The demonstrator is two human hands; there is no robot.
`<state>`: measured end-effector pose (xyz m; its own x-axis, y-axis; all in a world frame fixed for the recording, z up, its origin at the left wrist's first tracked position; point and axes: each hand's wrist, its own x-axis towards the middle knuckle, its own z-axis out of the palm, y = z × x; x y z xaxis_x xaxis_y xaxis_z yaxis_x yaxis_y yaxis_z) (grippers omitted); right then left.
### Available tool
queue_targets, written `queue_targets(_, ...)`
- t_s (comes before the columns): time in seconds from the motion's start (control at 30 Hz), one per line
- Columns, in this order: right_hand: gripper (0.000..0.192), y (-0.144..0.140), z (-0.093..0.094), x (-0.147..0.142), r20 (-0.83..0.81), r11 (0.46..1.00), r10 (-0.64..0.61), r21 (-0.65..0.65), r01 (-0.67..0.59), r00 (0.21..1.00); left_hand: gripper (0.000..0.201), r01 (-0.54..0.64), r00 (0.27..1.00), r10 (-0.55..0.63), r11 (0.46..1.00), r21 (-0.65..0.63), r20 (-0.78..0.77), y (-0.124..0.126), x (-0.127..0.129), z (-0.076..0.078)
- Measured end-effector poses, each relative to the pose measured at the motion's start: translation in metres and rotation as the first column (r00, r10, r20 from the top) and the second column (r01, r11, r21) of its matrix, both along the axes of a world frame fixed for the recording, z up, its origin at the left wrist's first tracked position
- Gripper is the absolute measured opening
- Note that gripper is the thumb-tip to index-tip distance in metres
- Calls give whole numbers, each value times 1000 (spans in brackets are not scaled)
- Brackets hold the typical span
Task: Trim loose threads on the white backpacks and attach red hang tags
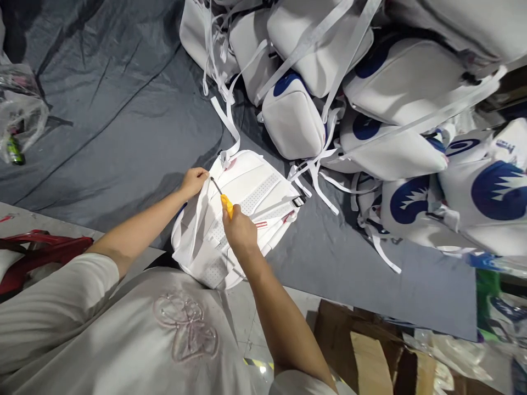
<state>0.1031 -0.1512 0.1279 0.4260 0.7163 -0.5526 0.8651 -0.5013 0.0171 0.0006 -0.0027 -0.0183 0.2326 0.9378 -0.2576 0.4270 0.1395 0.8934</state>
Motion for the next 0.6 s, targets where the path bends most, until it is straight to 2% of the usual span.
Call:
queue_targets(0.2,38,3,0,4,-55,997,-77,2,77,996,19,4,1000,-4,1000,1,29,0,0,-3)
queue_targets(0.6,38,9,2,9,-116,991,-132,22,135,985,17,18,999,-17,1000,-7,48,-1,-1,-3)
